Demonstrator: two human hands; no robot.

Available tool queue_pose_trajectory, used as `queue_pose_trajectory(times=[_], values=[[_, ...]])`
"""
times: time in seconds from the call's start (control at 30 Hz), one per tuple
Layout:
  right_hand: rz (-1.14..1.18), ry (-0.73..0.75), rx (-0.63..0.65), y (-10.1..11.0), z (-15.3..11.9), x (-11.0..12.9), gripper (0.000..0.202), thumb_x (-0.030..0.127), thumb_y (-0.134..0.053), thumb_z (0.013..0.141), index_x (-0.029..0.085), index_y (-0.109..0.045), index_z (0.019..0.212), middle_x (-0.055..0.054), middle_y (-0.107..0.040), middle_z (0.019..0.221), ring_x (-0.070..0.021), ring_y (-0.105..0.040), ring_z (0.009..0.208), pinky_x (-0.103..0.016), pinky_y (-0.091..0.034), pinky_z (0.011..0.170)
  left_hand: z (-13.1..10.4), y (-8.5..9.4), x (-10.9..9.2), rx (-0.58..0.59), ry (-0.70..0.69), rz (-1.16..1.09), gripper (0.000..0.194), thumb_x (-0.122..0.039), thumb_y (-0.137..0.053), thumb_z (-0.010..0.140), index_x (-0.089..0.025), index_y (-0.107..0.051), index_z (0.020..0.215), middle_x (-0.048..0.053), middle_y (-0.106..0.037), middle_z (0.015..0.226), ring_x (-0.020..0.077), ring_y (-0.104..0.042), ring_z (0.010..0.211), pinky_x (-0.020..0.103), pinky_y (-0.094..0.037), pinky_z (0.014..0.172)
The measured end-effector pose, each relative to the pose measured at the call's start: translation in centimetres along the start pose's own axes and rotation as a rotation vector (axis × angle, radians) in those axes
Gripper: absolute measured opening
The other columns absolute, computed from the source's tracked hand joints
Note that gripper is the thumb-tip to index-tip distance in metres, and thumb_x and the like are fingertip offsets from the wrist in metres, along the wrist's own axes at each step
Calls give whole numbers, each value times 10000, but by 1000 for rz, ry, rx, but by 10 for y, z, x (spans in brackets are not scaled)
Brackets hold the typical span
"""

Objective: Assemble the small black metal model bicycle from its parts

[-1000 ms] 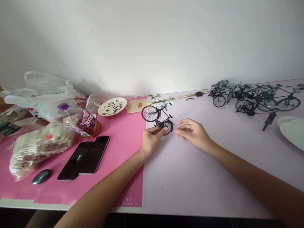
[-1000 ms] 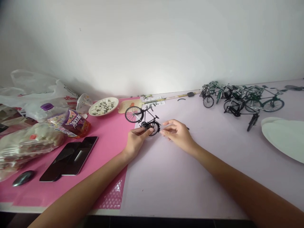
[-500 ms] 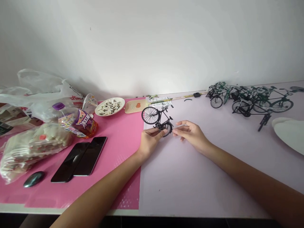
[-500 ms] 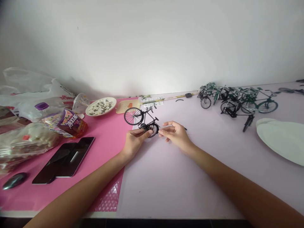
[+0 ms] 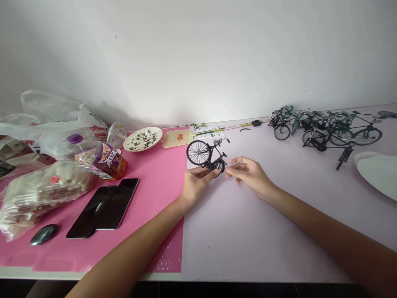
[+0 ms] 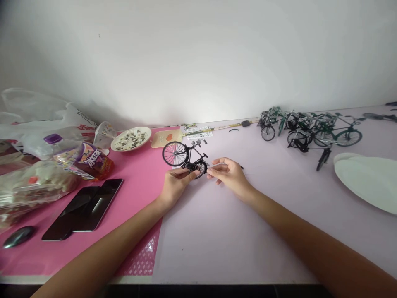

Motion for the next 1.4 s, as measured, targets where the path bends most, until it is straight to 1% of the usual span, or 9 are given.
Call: queue_pose_trajectory(times=[0.07, 0.17, 0.23, 0.33, 0.57, 0.73, 0.97, 1.3, 1.4], values=[[-13, -6, 14, 0, 0, -1, 572, 546, -908, 691, 204, -636, 1060, -100, -802, 906, -271, -780, 859, -278, -516, 533, 0, 0, 0, 2, -6, -3, 335, -465, -914, 709, -159, -785, 663, 34, -738, 692, 188, -637, 699, 298, -484, 650], [-37, -26, 53, -1, 0, -2, 577, 523, -903, 712, 207, -636, 1113, -107, -809, 914, -280, -786, 885, -274, -517, 531, -1, -4, -1, 39, -46, -51, 308, -434, -924, 708, -166, -835, 829, 75, -816, 906, 253, -728, 860, 354, -574, 788], [-43, -33, 77, -3, 0, -2, 589, 511, -905, 715, 210, -633, 1142, -102, -809, 897, -285, -791, 886, -274, -520, 534, -1, -7, -3, 73, -87, -84, 337, -417, -927, 711, -172, -841, 927, 94, -824, 1033, 283, -750, 972, 397, -597, 894], [-40, -38, 88, -5, -1, -2, 615, 502, -916, 698, 214, -625, 1157, -87, -804, 860, -286, -795, 839, -277, -512, 524, -2, -9, -4, 99, -121, -82, 347, -409, -919, 726, -173, -833, 966, 101, -821, 1080, 286, -757, 1017, 420, -605, 950], [-44, -63, 99, -6, -1, -3, 610, 483, -930, 683, 221, -628, 1144, -65, -800, 858, -236, -768, 685, -248, -421, 455, -3, -12, -4, 146, -145, -56, 316, -380, -892, 771, -160, -828, 989, 111, -822, 1071, 275, -761, 1023, 405, -605, 955], [-49, -77, 126, -5, -1, -1, 602, 500, -918, 712, 220, -653, 1174, -59, -794, 829, -222, -758, 679, -244, -408, 451, -4, -13, -3, 155, -76, -70, 344, -413, -898, 757, -173, -847, 998, 96, -824, 1091, 289, -768, 1030, 424, -608, 974], [-26, -83, 110, -2, 1, -4, 606, 524, -917, 712, 229, -670, 1181, -79, -807, 896, -208, -741, 664, -253, -408, 442, -4, -14, -2, 161, -17, -67, 350, -443, -907, 734, -185, -860, 966, 83, -829, 1062, 295, -768, 1018, 414, -623, 940], [-55, -58, 99, -7, -4, 1, 587, 564, -899, 709, 228, -642, 1115, -79, -801, 875, -216, -739, 672, -239, -376, 429, -3, -17, -2, 196, 4, -105, 344, -445, -911, 725, -180, -859, 937, 83, -832, 995, 248, -759, 899, 381, -609, 884], [-97, -48, 112, -9, -5, 3, 580, 585, -873, 735, 227, -627, 1119, -53, -785, 798, -182, -689, 575, -245, -380, 426, -3, -15, -1, 176, 14, -65, 372, -507, -903, 715, -163, -844, 845, 77, -819, 888, 223, -726, 813, 338, -581, 785]])
Point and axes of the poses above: each hand's wrist, its own z-axis towards the middle knuckle, its own y-axis out of the back of the hand, x = y × z, the point moved 7 cm from there along z, towards the middle knuckle
